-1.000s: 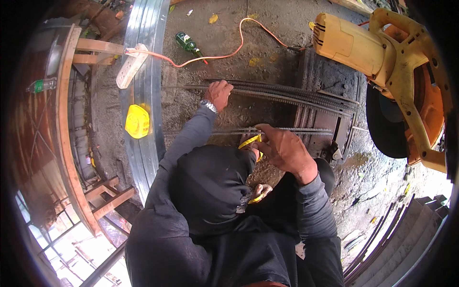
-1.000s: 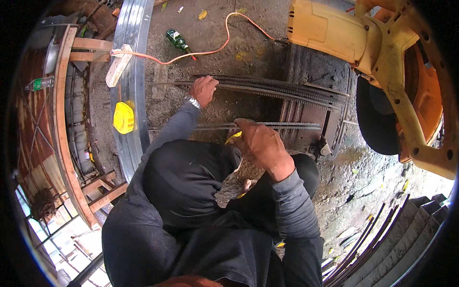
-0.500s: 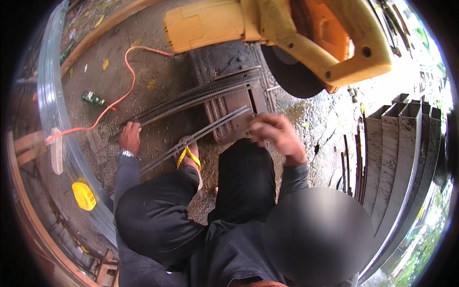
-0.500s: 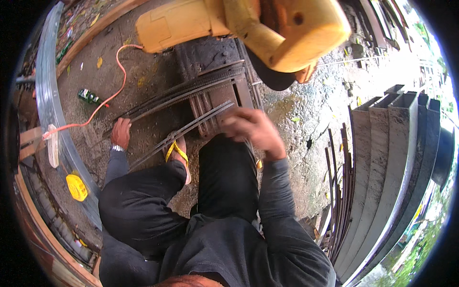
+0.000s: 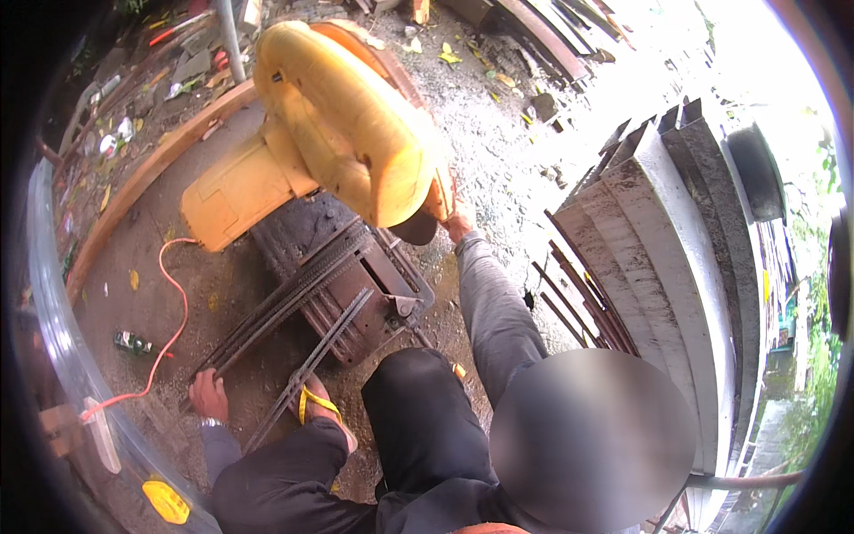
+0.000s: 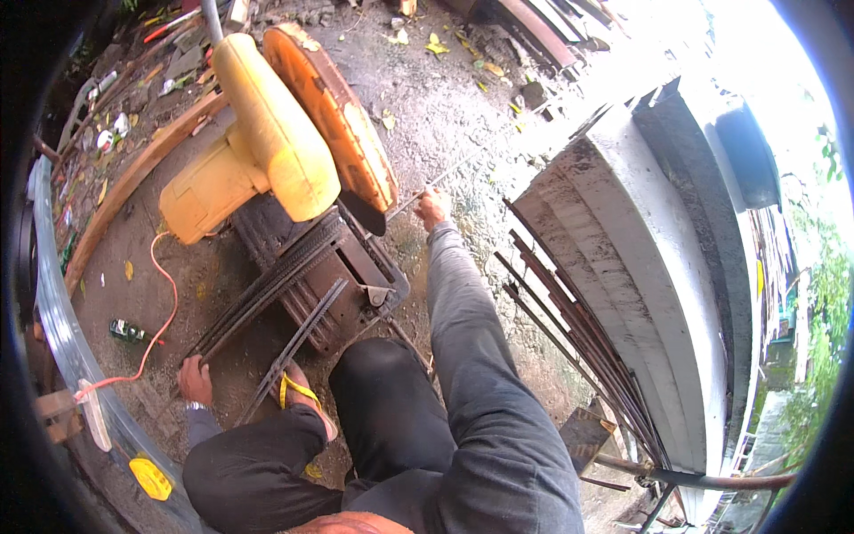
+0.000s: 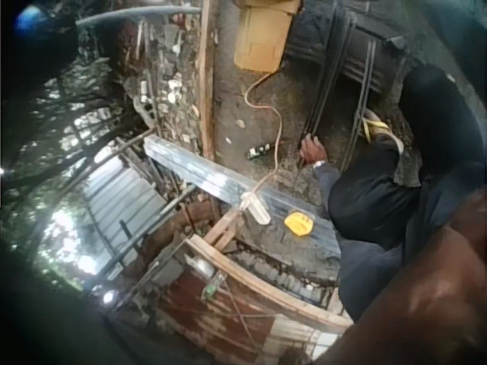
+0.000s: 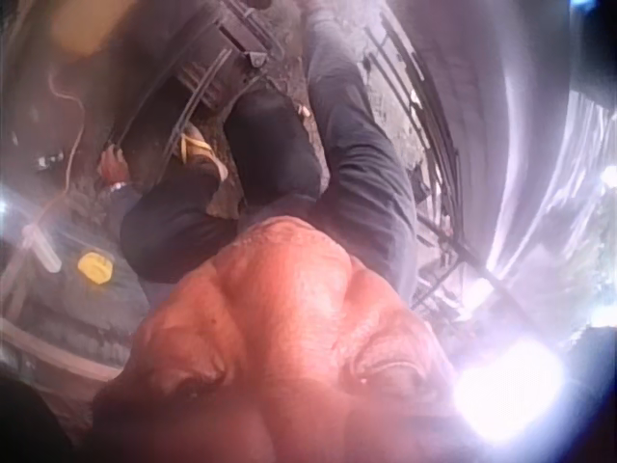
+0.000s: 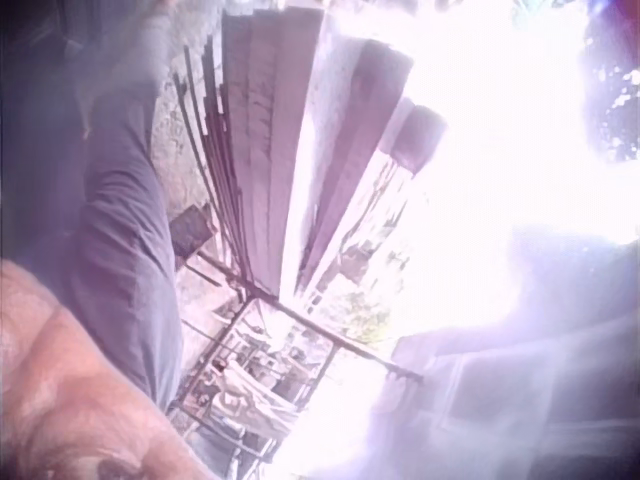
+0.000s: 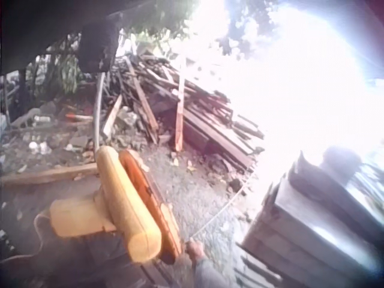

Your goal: The person positions metal rods on a cutting stand and uses a yellow angle grinder to cut them, producing sparks. The person repeatedly aligns the rods and cuts them one by one.

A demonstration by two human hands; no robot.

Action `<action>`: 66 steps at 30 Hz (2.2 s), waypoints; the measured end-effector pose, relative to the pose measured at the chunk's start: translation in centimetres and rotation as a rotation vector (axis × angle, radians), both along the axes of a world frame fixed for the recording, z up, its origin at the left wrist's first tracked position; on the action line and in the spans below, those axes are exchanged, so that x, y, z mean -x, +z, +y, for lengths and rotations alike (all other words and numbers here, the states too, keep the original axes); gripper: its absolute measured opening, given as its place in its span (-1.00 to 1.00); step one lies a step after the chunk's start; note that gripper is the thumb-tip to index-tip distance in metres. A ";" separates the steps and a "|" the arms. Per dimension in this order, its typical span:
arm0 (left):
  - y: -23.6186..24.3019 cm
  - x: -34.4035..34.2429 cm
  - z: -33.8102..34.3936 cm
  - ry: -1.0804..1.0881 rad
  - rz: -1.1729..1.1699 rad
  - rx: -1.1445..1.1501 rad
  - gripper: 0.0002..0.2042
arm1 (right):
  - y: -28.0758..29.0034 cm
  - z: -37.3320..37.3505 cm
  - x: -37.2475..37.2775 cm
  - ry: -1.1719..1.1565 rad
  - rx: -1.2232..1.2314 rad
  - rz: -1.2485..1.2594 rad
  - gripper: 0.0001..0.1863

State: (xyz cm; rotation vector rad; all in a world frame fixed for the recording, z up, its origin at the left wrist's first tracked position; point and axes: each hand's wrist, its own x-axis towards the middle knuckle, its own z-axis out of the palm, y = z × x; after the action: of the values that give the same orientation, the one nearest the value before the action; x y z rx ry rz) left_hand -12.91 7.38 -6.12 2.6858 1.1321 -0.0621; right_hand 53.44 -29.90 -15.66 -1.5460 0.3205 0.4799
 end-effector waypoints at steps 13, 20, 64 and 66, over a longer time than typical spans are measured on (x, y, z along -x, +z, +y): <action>8.8 -9.1 -2.0 0.015 -0.393 -0.174 -0.64 | 10.6 -4.4 10.1 0.213 0.225 -0.004 -0.80; 17.7 -16.0 -4.6 -0.146 -0.498 0.305 -0.79 | 17.3 -1.1 17.5 0.405 -0.019 0.243 -0.78; 4.1 -9.0 -8.8 -0.271 -0.083 0.174 -0.80 | 20.0 21.1 34.0 1.938 0.279 -0.725 -0.77; 4.2 -7.5 -8.7 -0.208 -0.114 0.147 -0.79 | 18.4 22.7 34.4 1.674 0.284 -0.865 -0.80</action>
State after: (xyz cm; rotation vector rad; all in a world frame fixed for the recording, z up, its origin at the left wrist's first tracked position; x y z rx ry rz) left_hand -5.41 -1.35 -1.92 2.6280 0.7816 -0.0251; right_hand 19.08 -7.17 2.76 -1.8421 -1.7669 0.9386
